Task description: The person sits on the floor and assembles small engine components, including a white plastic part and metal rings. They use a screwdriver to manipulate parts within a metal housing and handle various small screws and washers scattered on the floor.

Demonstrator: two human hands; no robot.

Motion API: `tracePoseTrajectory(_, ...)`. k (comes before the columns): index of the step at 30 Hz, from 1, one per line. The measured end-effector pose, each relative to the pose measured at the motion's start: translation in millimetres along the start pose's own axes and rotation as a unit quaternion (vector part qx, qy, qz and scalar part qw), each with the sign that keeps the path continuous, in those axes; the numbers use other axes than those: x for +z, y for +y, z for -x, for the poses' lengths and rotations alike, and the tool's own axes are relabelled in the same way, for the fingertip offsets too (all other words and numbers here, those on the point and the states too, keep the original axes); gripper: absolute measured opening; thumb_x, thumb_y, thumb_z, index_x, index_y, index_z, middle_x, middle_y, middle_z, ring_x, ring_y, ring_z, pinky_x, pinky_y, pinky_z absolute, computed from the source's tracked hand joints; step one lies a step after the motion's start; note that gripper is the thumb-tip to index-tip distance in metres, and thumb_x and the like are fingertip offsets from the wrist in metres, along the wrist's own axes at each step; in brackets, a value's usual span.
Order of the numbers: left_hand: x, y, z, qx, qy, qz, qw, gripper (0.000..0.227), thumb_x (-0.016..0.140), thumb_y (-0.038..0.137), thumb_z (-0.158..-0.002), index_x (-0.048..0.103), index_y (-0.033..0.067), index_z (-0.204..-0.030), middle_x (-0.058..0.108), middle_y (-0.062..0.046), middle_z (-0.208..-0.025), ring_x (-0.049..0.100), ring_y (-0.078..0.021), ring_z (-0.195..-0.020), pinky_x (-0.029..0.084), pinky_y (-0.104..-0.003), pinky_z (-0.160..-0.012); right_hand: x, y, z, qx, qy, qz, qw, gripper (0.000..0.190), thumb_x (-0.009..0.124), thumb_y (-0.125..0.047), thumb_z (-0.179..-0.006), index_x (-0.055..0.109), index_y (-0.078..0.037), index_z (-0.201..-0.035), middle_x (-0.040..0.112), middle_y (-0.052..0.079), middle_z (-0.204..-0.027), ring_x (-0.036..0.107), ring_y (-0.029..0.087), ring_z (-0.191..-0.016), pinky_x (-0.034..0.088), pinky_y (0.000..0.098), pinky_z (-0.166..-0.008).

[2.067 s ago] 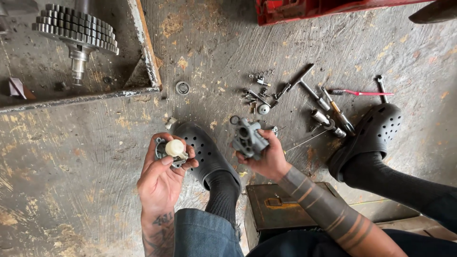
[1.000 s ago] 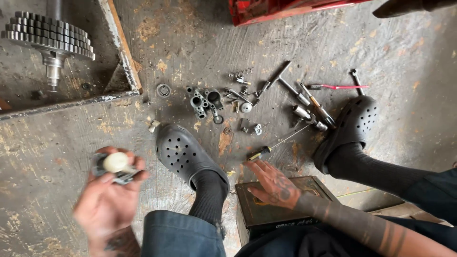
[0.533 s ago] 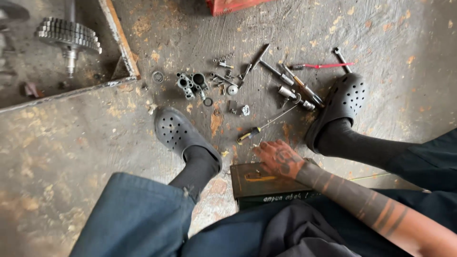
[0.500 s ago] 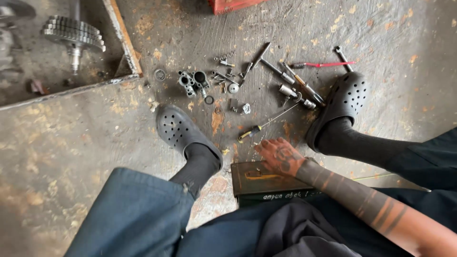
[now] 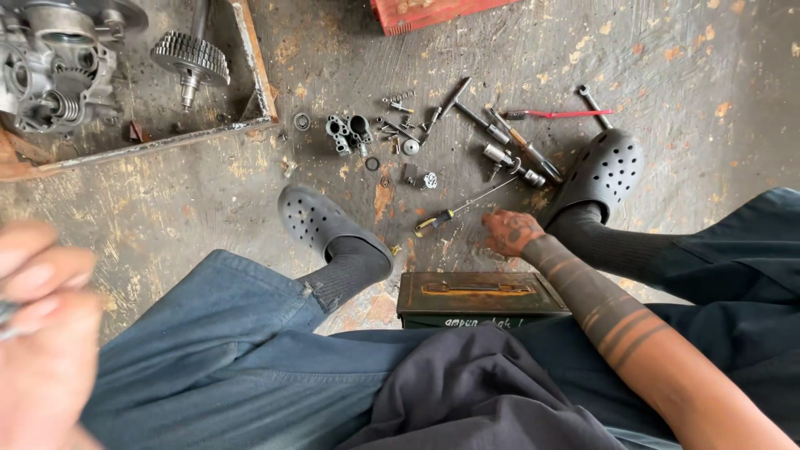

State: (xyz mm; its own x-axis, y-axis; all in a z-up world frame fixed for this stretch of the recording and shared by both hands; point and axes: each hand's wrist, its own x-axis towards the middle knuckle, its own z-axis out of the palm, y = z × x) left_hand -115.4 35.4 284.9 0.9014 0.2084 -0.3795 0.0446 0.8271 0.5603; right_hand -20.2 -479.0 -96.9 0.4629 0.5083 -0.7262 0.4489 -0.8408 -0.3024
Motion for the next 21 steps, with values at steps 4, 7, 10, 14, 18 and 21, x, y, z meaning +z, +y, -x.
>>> tracePoseTrajectory(4, 90.3, -53.7, -22.6, -0.004, -0.048, 0.073, 0.996, 0.033, 0.061, 0.006, -0.103, 0.056, -0.0078, -0.133, 0.057, -0.021, -0.111, 0.054, -0.0259, -0.102, 0.051, -0.031, -0.077, -16.2, 7.5, 9.5, 0.044, 0.016, -0.034, 0.998, 0.033, 0.065, -0.032, -0.087, 0.064, -0.010, -0.111, 0.075, 0.011, -0.103, 0.073, 0.033, -0.093, 0.059, 0.0461, -0.083)
tracePoseTrajectory(7, 112.0, -80.6, -40.8, -0.007, -0.061, 0.054, 0.997, 0.039, 0.066, 0.001, -0.088, 0.058, -0.0156, -0.123, 0.061, -0.025, -0.105, 0.060, -0.0313, -0.095, 0.058, -0.034, -0.077, -16.4, 7.8, 5.3, 0.034, 0.091, -0.063, 0.993, 0.032, 0.064, -0.029, -0.089, 0.058, -0.009, -0.113, 0.073, 0.012, -0.099, 0.072, 0.034, -0.087, 0.058, 0.0468, -0.078)
tracePoseTrajectory(10, 97.0, -94.6, -50.0, -0.027, -0.027, 0.062, 0.997, 0.034, 0.060, 0.000, -0.088, 0.059, -0.0174, -0.117, 0.062, -0.028, -0.103, 0.061, -0.0338, -0.092, 0.059, -0.035, -0.078, -7.3, 7.3, -2.5, 0.015, 0.161, -0.068, 0.985, 0.047, 0.067, -0.025, -0.089, 0.047, -0.010, -0.130, 0.069, 0.014, -0.107, 0.072, 0.036, -0.087, 0.058, 0.0478, -0.074)
tracePoseTrajectory(14, 81.8, -99.9, -55.1, -0.006, 0.017, 0.068, 0.997, 0.034, 0.062, 0.001, -0.087, 0.059, -0.0156, -0.116, 0.063, -0.027, -0.099, 0.064, -0.0336, -0.091, 0.063, -0.035, -0.078, 8.6, 3.8, -12.0, 0.045, 0.131, -0.025, 0.990, 0.065, 0.070, -0.023, -0.086, 0.040, -0.014, -0.143, 0.065, 0.016, -0.118, 0.072, 0.034, -0.093, 0.060, 0.0470, -0.078)
tracePoseTrajectory(18, 67.0, -99.0, -55.5, 0.009, 0.060, 0.061, 0.996, 0.036, 0.062, 0.004, -0.086, 0.057, -0.0148, -0.117, 0.061, -0.027, -0.100, 0.062, -0.0316, -0.090, 0.061, -0.035, -0.079, 22.8, 8.2, -14.9, 0.021, 0.225, -0.043, 0.973, 0.053, 0.068, -0.021, -0.083, 0.046, -0.011, -0.131, 0.068, 0.017, -0.108, 0.071, 0.040, -0.090, 0.056, 0.0495, -0.074)
tracePoseTrajectory(21, 56.6, -99.9, -54.5, 0.002, 0.075, 0.051, 0.996, 0.034, 0.061, 0.006, -0.089, 0.059, -0.0149, -0.115, 0.061, -0.029, -0.105, 0.060, -0.0329, -0.096, 0.058, -0.036, -0.086, 25.7, 9.1, -19.3, 0.020, 0.199, -0.016, 0.980, 0.049, 0.067, -0.022, -0.085, 0.048, -0.009, -0.128, 0.068, 0.015, -0.103, 0.070, 0.038, -0.086, 0.056, 0.0490, -0.072)
